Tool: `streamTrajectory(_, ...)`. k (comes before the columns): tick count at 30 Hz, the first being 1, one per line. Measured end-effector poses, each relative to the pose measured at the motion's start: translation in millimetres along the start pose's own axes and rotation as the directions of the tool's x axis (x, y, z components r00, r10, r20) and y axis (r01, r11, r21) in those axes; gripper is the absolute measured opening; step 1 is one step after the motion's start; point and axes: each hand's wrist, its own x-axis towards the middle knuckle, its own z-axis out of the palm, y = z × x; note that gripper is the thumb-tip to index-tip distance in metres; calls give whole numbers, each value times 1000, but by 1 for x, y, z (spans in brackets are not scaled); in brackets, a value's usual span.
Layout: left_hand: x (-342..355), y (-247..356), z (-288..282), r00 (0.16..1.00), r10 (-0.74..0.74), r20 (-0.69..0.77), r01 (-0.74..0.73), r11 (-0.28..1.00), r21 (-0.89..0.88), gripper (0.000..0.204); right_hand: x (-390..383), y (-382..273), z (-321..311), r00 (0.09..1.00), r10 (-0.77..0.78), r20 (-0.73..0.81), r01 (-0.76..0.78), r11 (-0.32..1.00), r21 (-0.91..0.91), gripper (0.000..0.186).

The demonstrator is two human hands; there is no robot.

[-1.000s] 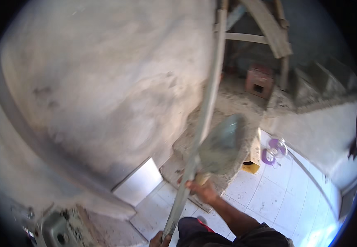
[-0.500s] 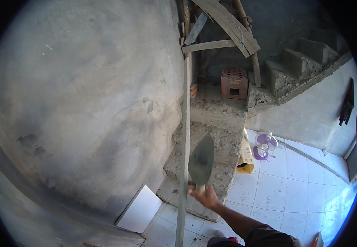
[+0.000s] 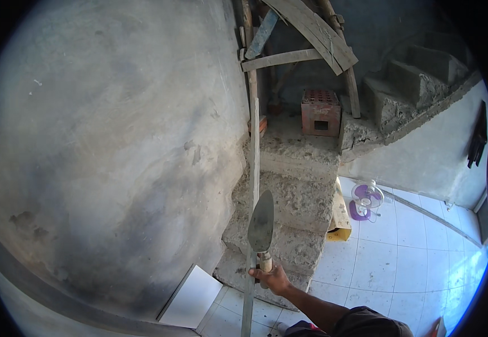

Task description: The person ties and unwinds string around metal pins, then enters a building and holds a metal straight edge against a wall corner alongside the string line. Afterwards, the person walks over to a concrete staircase, picks up a trowel, and positions a straight edge along the steps.

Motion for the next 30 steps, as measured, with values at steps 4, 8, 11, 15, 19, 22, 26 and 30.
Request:
streamTrajectory(4, -7, 3, -20, 998, -31, 47, 32, 999, -25, 44, -9, 7, 1, 1000, -4, -14, 5, 998, 55, 80)
streamTrajectory(8, -7, 8, -30, 994, -44, 95, 51, 996, -78, 46, -23, 0, 9, 999, -47, -8, 48, 990, 130, 81)
streamTrajectory(11, -11, 12, -28, 991, -48, 124, 64, 990, -128, 48, -29, 6, 6, 997, -73, -26, 75, 990, 117, 80)
streamTrajectory(15, -5, 27, -34, 989, -33, 146, 58, 983, -175, 51, -38, 7, 5, 999, -40, -27, 44, 983, 179, 80)
streamTrajectory(19, 20, 56, -34, 987, 7, 163, 29, 976, -214, 53, -48, 11, -5, 999, -14, -35, 22, 968, 250, 90)
streamTrajectory(22, 42, 82, -27, 984, 23, 175, 20, 970, -241, 55, -50, 14, -13, 998, -15, -56, 28, 970, 243, 88)
streamTrajectory(26, 130, 177, -10, 977, 13, 215, 80, 903, -422, 61, -58, 14, -16, 998, -58, -39, 64, 980, 190, 77)
streamTrajectory(30, 209, 362, 59, 878, 137, 459, 106, 879, -465, 77, -62, 25, -33, 991, -91, -95, 102, 988, 114, 70)
